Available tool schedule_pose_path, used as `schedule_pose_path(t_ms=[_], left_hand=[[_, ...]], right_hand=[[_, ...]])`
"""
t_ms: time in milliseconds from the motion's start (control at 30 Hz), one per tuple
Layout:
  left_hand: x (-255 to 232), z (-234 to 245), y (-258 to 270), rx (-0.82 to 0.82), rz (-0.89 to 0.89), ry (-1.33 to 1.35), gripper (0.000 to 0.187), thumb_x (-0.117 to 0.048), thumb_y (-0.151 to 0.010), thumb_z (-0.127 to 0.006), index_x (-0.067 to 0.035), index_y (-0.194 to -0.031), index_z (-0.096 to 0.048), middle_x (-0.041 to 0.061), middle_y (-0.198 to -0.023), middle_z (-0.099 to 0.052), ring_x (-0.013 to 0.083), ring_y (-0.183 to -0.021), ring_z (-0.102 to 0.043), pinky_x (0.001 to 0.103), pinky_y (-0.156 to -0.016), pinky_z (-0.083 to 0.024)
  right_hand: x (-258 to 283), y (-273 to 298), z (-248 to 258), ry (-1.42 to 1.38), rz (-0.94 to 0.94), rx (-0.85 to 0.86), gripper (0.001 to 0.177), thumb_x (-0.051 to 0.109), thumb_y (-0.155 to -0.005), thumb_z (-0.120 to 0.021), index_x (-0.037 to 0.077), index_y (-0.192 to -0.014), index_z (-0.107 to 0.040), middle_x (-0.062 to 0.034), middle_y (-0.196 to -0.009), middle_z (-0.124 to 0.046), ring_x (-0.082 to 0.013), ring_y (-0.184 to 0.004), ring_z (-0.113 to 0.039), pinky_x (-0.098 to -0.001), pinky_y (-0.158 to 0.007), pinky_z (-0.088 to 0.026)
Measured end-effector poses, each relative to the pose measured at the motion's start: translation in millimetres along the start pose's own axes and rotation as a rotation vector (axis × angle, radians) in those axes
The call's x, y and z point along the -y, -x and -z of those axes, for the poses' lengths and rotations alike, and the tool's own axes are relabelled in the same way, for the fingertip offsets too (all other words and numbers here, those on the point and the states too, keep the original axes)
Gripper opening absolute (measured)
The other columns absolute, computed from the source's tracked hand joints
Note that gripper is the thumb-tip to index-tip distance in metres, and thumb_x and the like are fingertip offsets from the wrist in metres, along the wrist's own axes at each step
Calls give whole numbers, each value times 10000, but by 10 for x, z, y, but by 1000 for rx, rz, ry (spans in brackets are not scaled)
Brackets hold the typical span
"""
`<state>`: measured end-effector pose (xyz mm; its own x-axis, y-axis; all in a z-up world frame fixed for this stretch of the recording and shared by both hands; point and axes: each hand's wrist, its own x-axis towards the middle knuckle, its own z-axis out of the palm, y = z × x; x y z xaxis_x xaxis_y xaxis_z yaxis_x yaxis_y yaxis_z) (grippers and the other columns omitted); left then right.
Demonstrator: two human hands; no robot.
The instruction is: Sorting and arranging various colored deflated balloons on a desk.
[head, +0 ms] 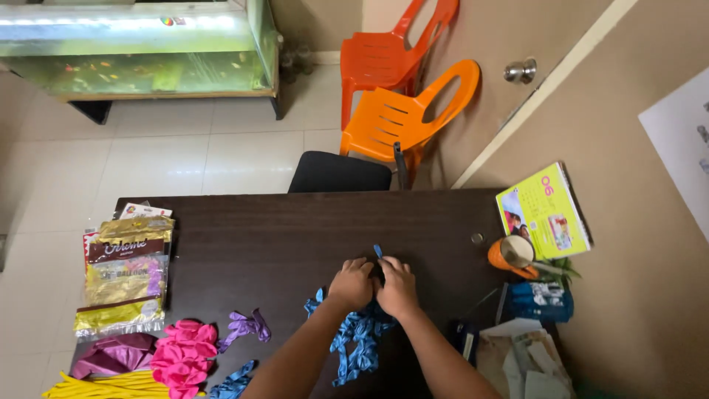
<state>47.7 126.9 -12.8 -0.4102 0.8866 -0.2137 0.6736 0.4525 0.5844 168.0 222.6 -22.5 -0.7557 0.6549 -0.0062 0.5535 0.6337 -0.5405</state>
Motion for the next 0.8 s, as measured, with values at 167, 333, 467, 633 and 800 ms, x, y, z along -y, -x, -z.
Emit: schedule_pose_path(t_ms=[167,333,467,633,800], left_hand=[[180,-152,-114,-112,-40,130,509,-156,-904,-568,-49,-1401,-537,201,-1416,-549,422,-1315,-485,486,-1102,-403],[113,281,264,-154,-129,350,535,-53,-863,-537,-45,-1397,-563,219,-1393,-567,441,-1272,-494,489,-1069,-413],[236,591,806,5,8,422,287,-126,-928,-586,-71,-1177,-717,163,-1235,-701,360,-1184,-604,439,-1041,-471],[881,663,1505,-122,-172,409,372,-91,-778,-670,-47,-1146,-707,180,-1189,-700,361,-1150,-591,448,-1023,-419],[1660,680,2224,-82,-61,380,236,-157,-832,-685,-43,-1030,-742,188,-971,-741,335,-881,-719,418,-789,-570]], right_hand=[[14,-1,59,-94,72,-160,284,142,-820,-746,80,-1095,-713,-91,-1158,-699,-370,-1057,-625,-475,-903,-512],[227,200,38,-400,176,-167,107,55,-856,-733,59,-963,-737,-98,-991,-737,-301,-931,-709,-379,-822,-567],[584,465,-88,-567,29,-49,101,62,-877,-713,53,-973,-746,-73,-944,-756,-191,-808,-737,-298,-701,-567],[1089,769,-516,-744,-14,165,84,84,-928,-703,47,-991,-745,-54,-876,-755,-128,-772,-665,-286,-700,-539],[1502,1086,-1088,-830,151,295,85,51,-927,-717,17,-1004,-714,-4,-936,-751,-65,-882,-687,-250,-811,-562]])
